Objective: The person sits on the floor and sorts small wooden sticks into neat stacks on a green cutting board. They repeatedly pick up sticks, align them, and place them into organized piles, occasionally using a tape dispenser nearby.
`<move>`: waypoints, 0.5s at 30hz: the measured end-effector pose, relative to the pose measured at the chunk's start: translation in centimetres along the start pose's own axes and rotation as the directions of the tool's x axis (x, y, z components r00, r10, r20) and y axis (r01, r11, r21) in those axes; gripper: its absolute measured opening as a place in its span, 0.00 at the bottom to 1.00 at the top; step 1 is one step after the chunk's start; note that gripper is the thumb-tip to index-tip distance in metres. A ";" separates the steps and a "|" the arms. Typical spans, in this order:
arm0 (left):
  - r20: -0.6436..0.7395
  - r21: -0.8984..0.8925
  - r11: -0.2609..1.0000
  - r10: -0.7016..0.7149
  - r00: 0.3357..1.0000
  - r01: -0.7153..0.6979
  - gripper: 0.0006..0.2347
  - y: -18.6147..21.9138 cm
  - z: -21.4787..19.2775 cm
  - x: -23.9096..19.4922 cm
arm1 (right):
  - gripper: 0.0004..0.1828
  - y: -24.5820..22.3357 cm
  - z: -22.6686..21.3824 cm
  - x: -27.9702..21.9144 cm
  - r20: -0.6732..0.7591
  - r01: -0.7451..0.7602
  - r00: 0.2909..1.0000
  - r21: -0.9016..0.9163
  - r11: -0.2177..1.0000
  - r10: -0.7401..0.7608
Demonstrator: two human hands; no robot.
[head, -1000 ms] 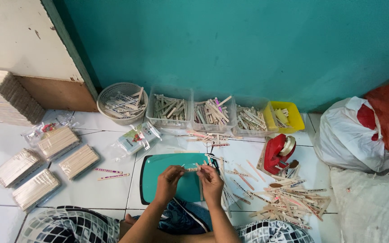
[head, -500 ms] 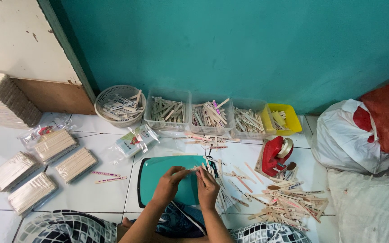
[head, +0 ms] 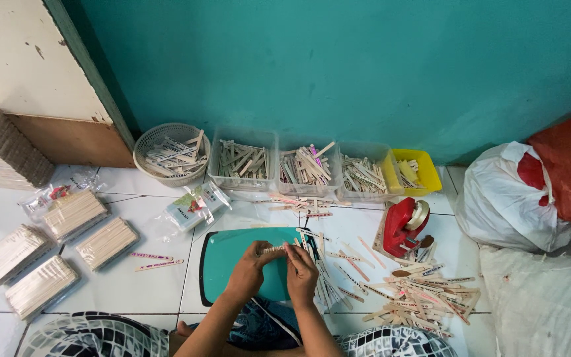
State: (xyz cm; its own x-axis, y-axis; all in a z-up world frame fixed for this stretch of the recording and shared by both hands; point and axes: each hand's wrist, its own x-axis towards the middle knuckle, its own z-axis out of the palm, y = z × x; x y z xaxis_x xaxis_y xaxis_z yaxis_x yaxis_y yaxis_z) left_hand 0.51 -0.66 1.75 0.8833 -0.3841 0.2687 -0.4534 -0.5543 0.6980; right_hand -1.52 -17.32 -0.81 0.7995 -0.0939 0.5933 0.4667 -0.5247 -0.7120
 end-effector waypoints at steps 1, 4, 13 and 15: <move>0.000 -0.001 1.000 -0.001 1.000 0.001 0.28 0.2 -0.3 0.0 | 0.22 -0.1 0.0 0.0 0.002 0.000 1.000 0.000 1.000 0.000; 0.017 -0.051 0.998 -0.026 1.000 0.027 0.26 0.4 -0.9 0.1 | 0.22 -0.1 -0.1 0.2 0.015 -0.028 1.000 0.020 0.999 0.027; -0.037 -0.205 0.971 -0.129 0.991 0.119 0.20 -0.8 -0.8 0.4 | 0.19 0.0 0.0 1.4 -0.003 -0.097 0.995 0.206 0.974 0.100; -0.189 -0.415 0.908 -0.146 0.971 0.055 0.30 -3.0 0.8 -0.3 | 0.21 0.0 0.0 1.5 0.016 -0.122 0.993 0.201 0.972 0.121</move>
State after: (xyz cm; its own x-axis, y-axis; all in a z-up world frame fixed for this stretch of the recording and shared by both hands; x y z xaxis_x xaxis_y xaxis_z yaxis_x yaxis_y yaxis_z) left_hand 1.56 0.51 -0.97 0.9464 -0.1524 0.2849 -0.3133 -0.2181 0.9243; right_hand -0.34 -17.47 0.10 0.8560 -0.1433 0.4967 0.4322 -0.3288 -0.8397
